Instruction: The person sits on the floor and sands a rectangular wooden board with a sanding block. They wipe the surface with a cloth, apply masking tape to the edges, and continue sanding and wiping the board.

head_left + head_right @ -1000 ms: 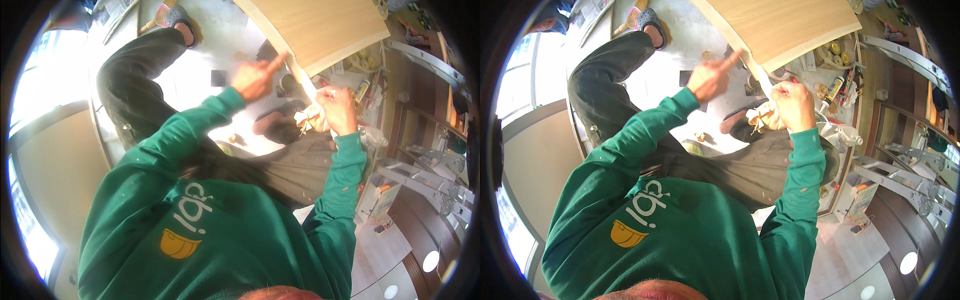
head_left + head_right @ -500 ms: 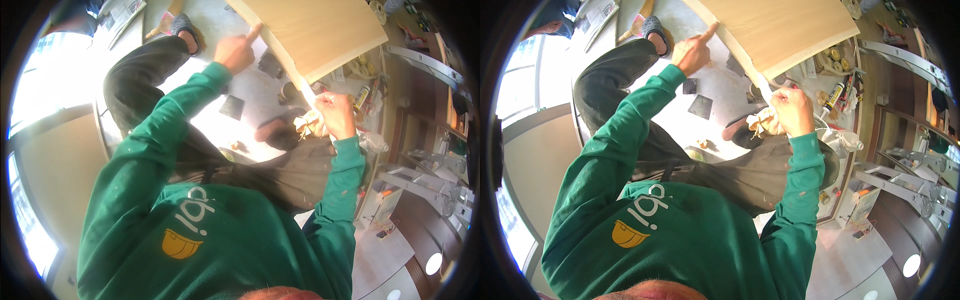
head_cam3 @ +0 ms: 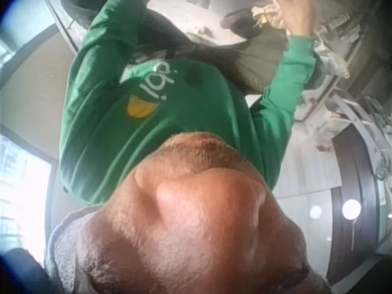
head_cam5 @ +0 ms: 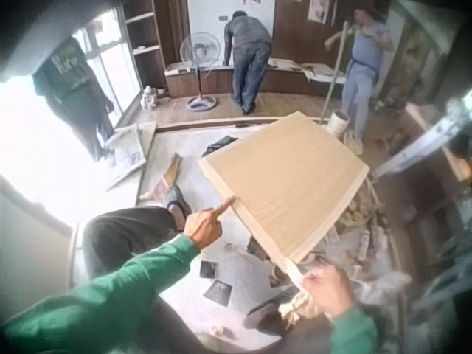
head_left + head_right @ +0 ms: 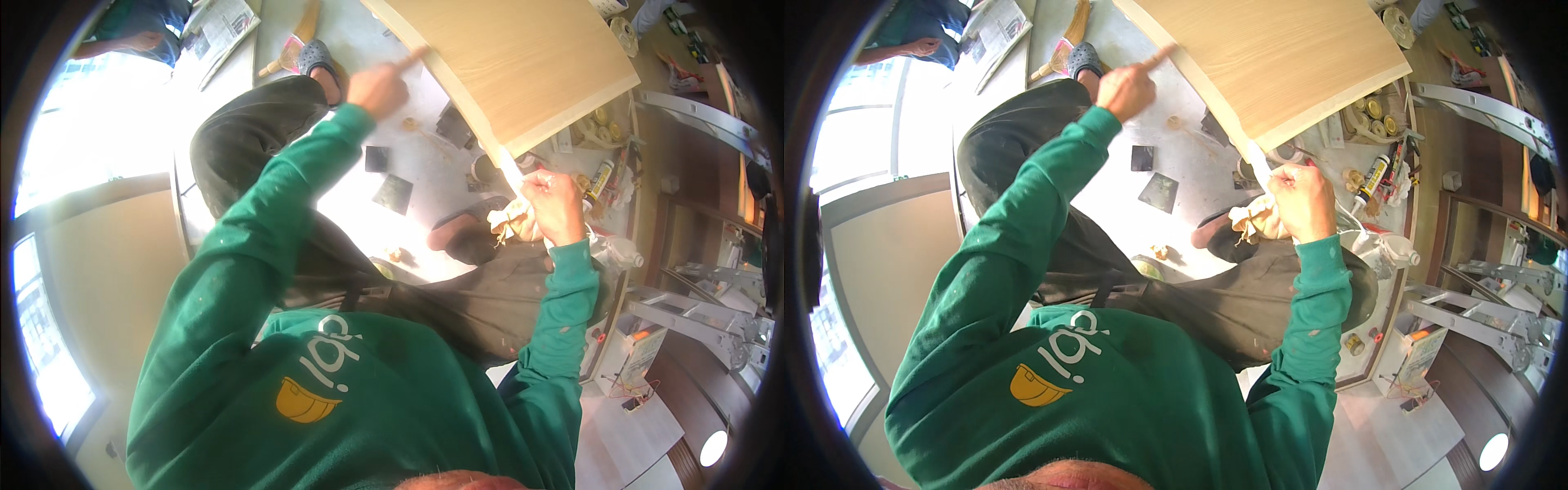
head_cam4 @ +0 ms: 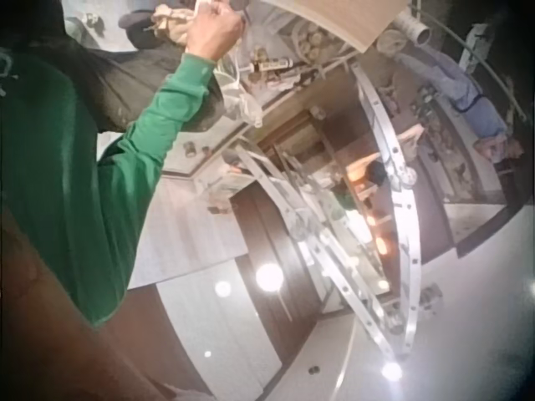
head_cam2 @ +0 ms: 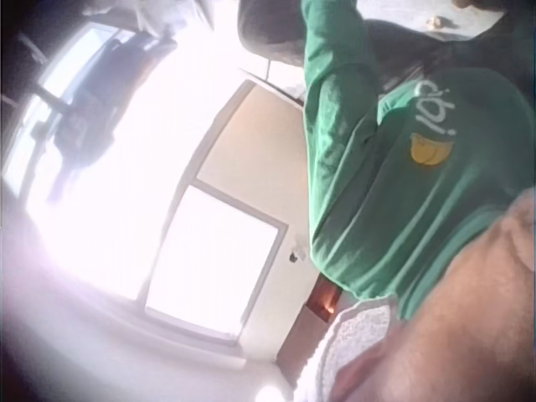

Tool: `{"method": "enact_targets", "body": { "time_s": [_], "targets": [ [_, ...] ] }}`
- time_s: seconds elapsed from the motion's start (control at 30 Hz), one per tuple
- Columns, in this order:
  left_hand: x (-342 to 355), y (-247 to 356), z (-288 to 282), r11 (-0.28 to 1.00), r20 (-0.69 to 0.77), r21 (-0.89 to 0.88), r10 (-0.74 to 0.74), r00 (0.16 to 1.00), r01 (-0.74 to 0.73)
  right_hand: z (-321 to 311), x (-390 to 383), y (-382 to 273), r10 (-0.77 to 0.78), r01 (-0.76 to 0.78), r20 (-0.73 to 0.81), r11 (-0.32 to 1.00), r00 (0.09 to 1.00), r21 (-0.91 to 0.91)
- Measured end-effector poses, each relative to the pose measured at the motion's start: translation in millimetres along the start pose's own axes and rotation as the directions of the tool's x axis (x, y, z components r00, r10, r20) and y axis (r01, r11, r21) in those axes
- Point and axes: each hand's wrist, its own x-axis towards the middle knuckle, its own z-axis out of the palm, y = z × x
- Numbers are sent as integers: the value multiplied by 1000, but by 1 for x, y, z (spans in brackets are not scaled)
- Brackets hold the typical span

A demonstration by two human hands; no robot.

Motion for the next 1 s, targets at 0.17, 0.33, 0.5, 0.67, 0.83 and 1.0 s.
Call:
{"method": "enact_targets", "body": {
  "time_s": [0.17, 0.33, 0.5, 0.67, 0.83, 1.0],
  "targets": [
    [-5, 7, 5, 997, -80, 53, 53, 995, -49, 2, -1, -5, -8, 8, -11, 1000, 1000, -18],
    [-46, 62, 7, 959, 0, -200, 205, 979, -200, -4, -6, -8, -12, 9, -39, 997, 999, -80],
    [7, 9, -8, 998, -15, -66, 5, 1000, -6, -2, -3, -8, -16, 15, -22, 999, 1000, -44],
    [-8, 12, 6, 988, -109, -18, 151, 982, -154, 0, -1, -9, -38, 36, -19, 996, 999, -83],
    [-79, 35, 43, 877, -260, -388, 192, 946, -285, -3, -6, -11, -20, 19, -19, 998, 1000, -62],
    [-93, -74, 107, 982, 50, 74, 171, 984, -175, -4, -4, -12, 105, -104, -5, 987, 995, -120]
  ]
}}
